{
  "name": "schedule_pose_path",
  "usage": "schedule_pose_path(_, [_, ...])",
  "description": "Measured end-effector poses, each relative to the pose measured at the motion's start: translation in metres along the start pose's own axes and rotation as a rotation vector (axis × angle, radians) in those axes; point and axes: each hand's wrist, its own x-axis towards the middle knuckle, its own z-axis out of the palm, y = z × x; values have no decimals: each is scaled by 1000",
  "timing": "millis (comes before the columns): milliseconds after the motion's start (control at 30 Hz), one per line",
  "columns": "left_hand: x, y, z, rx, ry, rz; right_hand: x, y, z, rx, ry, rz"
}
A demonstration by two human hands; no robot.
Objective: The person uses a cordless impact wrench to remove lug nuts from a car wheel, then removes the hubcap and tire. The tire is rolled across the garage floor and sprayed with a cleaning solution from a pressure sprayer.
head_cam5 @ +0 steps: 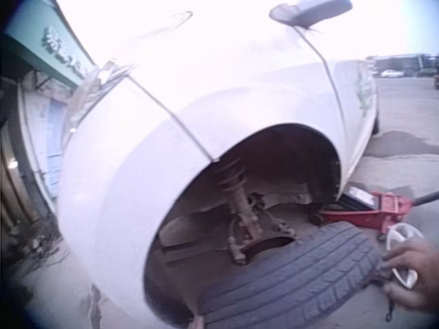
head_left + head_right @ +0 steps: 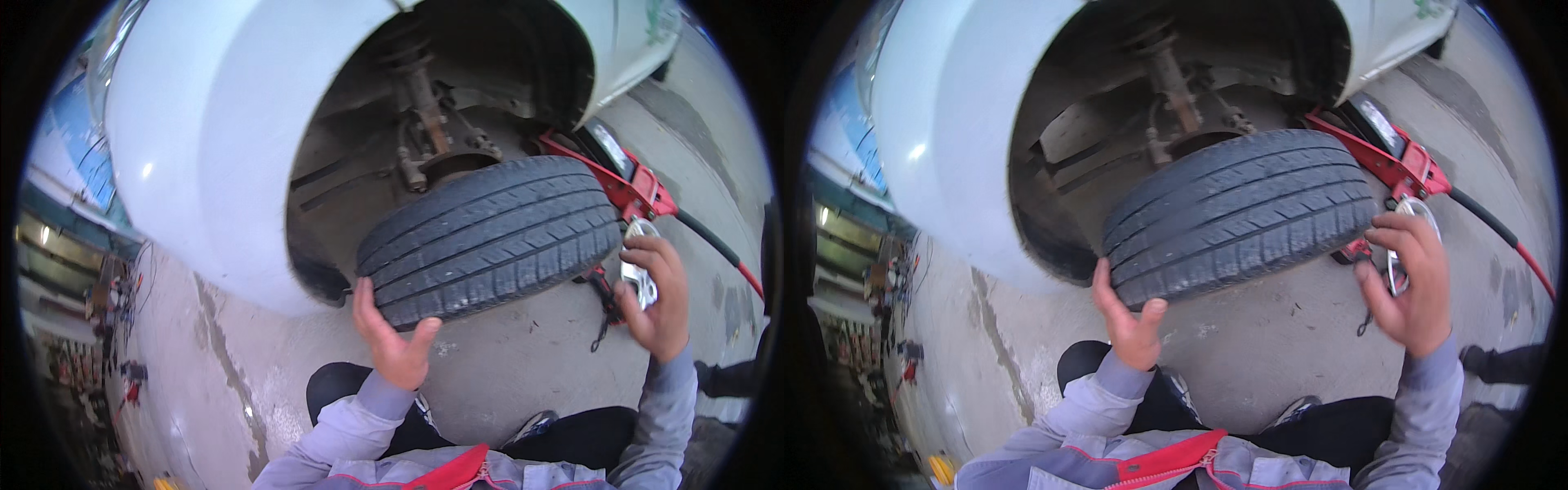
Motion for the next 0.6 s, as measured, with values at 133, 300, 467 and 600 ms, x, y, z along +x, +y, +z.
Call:
schedule_pose_path(133, [1,6,0,38,7,-14,0,-31,26,-87,-9,-177])
schedule_pose_path(300, [0,11,-1,23,28,-15,6,-25,55,-131,11,-50])
schedule_pose_path(467, [-5,15,-3,1,17,-18,-1,-3,64,-151,51,-58])
schedule_pose_path(600, [-9,24,-4,17,-12,-19,-5,8,67,-99,55,-19])
